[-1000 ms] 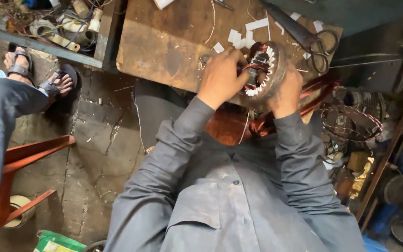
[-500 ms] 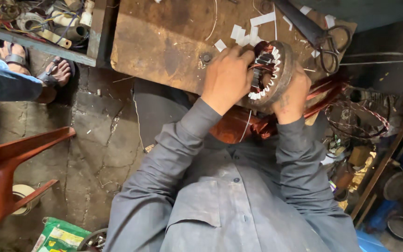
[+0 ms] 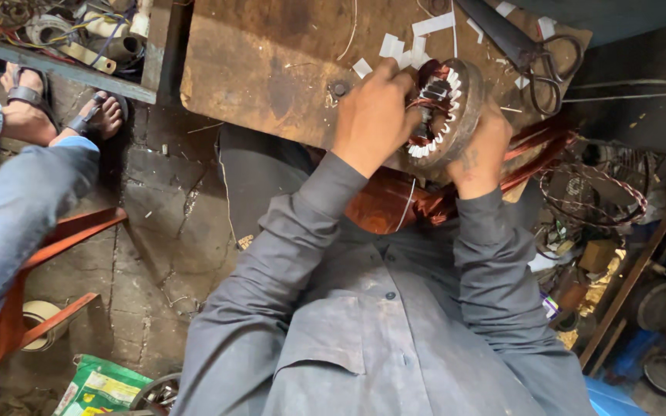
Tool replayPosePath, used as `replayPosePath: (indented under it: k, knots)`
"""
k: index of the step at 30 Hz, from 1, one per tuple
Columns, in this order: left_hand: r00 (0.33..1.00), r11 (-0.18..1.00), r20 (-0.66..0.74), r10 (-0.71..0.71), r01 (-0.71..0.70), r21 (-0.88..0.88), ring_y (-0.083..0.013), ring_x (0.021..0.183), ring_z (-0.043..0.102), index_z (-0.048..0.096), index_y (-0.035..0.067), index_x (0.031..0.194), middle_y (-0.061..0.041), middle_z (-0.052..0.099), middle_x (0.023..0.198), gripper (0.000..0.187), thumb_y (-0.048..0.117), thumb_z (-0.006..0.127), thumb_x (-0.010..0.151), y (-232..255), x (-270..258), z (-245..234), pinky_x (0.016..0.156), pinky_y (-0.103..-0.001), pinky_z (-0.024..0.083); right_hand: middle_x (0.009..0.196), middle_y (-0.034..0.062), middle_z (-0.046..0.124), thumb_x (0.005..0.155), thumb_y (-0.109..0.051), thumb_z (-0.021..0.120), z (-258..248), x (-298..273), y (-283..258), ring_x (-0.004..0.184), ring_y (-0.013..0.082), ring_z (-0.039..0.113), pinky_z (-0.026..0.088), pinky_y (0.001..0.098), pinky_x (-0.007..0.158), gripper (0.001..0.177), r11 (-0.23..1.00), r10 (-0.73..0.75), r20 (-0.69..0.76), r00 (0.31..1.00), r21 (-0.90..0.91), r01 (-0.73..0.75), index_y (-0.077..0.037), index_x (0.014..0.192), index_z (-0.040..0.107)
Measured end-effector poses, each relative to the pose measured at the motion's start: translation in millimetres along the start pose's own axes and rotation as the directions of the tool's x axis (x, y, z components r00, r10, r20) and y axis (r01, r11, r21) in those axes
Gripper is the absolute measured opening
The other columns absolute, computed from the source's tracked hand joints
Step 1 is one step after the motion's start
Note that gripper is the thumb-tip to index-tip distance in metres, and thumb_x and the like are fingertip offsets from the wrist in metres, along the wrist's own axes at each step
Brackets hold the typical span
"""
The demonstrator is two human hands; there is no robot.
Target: The person winds copper wire around a motor stator, carefully inserting white insulating paper between the windings. They use scissors to cut a piece of the insulating paper and continue winding the wire into the stator slots.
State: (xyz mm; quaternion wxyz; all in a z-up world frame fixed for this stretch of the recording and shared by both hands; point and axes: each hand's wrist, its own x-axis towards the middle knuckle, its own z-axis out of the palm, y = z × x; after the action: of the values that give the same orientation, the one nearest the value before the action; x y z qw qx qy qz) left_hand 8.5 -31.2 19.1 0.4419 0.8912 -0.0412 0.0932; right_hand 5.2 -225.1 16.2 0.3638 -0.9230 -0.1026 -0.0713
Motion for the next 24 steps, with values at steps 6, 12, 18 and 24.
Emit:
replayPosePath:
  k: [6,12,18,24]
  knots:
    - [0.985,0.979,0.08,-0.153,0.162,-0.123,-0.0368,0.088,0.069,0.074,0.008,0.094,-0.015,0.071,0.097,0.029,0.022,0.082,0.069,-9,6,8,0.076,-0.047,0.055,0.115,0.0175,0.073,0.092,-0.005,0.071,3,4,1,0.106,0.0309,0.07,0.054,0.0415,0.093,0.023,0.992,-0.002,-0.021,1.0,0.127,0.005,0.0,0.114,0.076]
    - [0.991,0.974,0.102,-0.082,0.101,-0.204,-0.0306,0.086,0.071,0.071,0.006,0.09,-0.012,0.071,0.094,0.021,0.021,0.079,0.076,-17,5,12,0.078,-0.043,0.057,0.098,0.02,0.066,0.088,-0.003,0.07,2,1,3,0.093,0.037,0.066,0.051,0.0436,0.083,0.021,0.996,0.04,-0.029,0.999,0.084,-0.037,0.002,0.108,0.072]
    - [0.959,0.963,-0.149,0.241,-0.255,-0.081,-0.0289,0.103,0.065,0.072,0.01,0.103,-0.007,0.067,0.106,0.018,0.013,0.077,0.086,-10,-14,5,0.086,-0.041,0.054,0.104,0.0259,0.059,0.086,-0.001,0.067,4,-15,-3,0.098,0.0469,0.06,0.05,0.0487,0.084,0.021,0.993,-0.113,-0.271,0.956,-0.057,0.102,0.005,0.106,0.064]
    - [0.913,0.924,-0.163,0.375,-0.382,-0.016,-0.0245,0.097,0.064,0.075,0.013,0.105,-0.002,0.07,0.102,0.018,0.019,0.082,0.089,-14,-9,8,0.085,-0.04,0.043,0.102,0.0198,0.061,0.084,-0.006,0.071,-14,-4,-8,0.097,0.0421,0.06,0.05,0.0471,0.084,0.025,0.947,-0.313,-0.125,0.942,0.04,0.319,0.003,0.107,0.067]
